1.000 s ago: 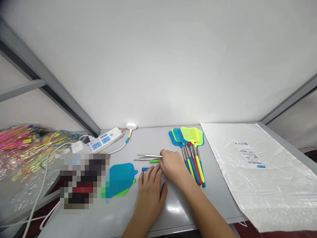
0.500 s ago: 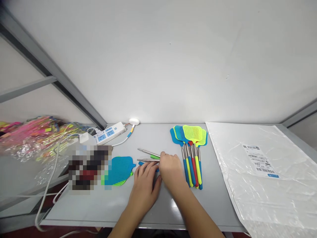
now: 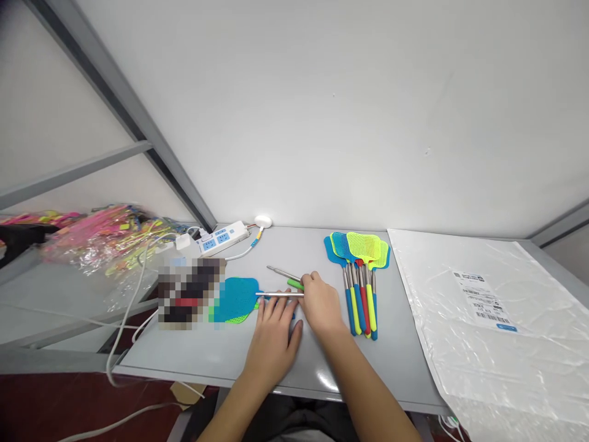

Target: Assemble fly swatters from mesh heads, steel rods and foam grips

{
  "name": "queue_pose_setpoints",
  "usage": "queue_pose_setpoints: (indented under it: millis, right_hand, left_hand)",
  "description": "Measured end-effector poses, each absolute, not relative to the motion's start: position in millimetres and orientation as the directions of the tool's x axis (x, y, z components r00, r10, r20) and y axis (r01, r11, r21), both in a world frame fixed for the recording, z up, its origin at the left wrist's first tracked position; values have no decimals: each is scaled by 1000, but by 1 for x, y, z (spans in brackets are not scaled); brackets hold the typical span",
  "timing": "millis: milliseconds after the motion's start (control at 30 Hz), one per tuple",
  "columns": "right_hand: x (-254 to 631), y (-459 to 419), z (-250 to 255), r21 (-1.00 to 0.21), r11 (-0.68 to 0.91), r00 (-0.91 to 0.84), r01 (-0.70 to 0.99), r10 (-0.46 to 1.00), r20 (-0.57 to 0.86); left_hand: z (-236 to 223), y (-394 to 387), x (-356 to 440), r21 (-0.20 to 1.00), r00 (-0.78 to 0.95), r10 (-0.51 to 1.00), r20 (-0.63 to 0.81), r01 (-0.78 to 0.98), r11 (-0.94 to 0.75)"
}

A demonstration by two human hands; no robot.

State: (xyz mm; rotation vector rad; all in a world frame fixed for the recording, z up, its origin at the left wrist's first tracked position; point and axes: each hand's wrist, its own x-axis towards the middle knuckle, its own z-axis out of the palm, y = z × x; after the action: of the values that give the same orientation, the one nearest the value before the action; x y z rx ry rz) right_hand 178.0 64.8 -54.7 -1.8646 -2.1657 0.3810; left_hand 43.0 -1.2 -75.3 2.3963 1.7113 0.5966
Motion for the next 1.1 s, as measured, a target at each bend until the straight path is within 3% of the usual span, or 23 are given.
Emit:
queue_pose_setpoints:
  millis: [133, 233, 467, 733, 1100]
  right_hand:
    - [174, 62, -61, -428, 159, -125, 890, 986, 108]
    - [172, 59, -65, -512, 184, -102, 839, 978, 184]
    - [178, 31, -78, -766, 213, 17, 607, 960, 280]
    - [177, 17, -81, -929, 220, -6, 299, 974, 228]
    - [173, 8, -72, -984, 151, -128, 93, 982, 138]
  left_hand:
    - [-86, -13, 37, 365, 314, 909, 272, 841, -400]
    - [-87, -15, 35, 460, 280, 900, 333, 785, -414]
    - [-78, -18, 32, 588, 193, 900, 392, 699, -406]
    - [-61, -22, 33, 811, 206, 920, 333, 435, -391]
    - [-66, -22, 31, 926, 152, 971, 186, 303, -225]
